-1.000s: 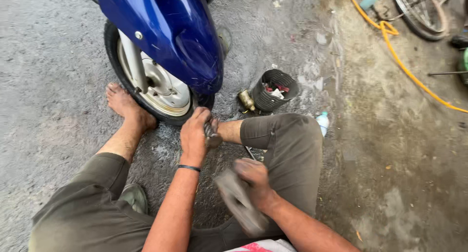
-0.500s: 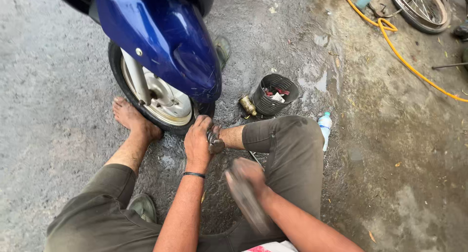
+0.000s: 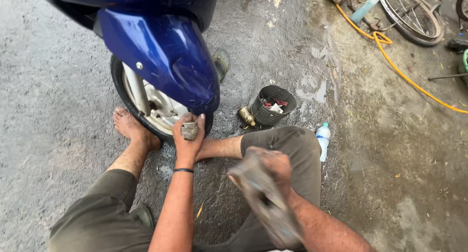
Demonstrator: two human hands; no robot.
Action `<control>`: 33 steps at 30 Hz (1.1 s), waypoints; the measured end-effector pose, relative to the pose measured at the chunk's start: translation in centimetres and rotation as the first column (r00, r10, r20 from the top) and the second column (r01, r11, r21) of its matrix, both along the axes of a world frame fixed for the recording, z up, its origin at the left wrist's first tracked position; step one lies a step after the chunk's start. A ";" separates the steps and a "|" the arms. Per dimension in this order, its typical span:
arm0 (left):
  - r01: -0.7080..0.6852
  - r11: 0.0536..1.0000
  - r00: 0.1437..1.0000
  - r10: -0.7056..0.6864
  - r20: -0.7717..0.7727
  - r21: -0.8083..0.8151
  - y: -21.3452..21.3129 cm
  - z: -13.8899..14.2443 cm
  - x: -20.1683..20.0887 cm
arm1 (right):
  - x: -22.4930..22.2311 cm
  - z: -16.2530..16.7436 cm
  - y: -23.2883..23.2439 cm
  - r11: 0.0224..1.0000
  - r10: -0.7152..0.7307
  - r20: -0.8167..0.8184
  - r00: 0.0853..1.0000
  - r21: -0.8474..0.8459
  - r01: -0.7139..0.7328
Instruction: The person is sitting on the ground and using a hammer and a metal rod to work on the front wheel of a blue motorcycle. They repeatedly strike the rod against the wheel hub area.
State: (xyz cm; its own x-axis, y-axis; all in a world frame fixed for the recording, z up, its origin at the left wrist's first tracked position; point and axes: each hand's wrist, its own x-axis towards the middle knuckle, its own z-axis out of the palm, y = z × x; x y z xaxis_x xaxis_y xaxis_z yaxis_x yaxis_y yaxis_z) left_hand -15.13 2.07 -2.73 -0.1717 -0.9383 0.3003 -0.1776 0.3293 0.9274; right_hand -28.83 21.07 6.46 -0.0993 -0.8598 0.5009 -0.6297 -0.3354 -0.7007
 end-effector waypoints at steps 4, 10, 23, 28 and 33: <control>-0.021 0.997 1.000 0.023 0.016 -0.070 0.4 0.1 0.0 | -0.8 -3.6 -2.5 0.991 -0.081 -0.241 0.967 -0.121 0.053; -0.051 0.990 0.995 0.062 0.077 -0.130 -0.6 -1.6 -0.6 | 2.9 0.1 -3.6 0.871 -0.257 0.421 0.870 0.491 0.019; -0.152 0.953 0.975 0.101 -0.200 -0.262 1.8 -2.7 0.7 | 4.7 -2.6 -3.2 0.852 -0.338 0.325 0.883 0.505 0.140; -0.053 0.998 0.996 0.052 -0.069 -0.022 2.4 -2.1 0.8 | 2.0 -2.9 -0.2 0.674 -0.540 0.088 0.837 0.641 0.368; -0.090 0.988 0.995 0.083 -0.055 -0.124 2.1 -2.6 1.2 | 2.0 -12.5 -2.6 0.824 -0.195 -0.046 0.980 0.534 0.189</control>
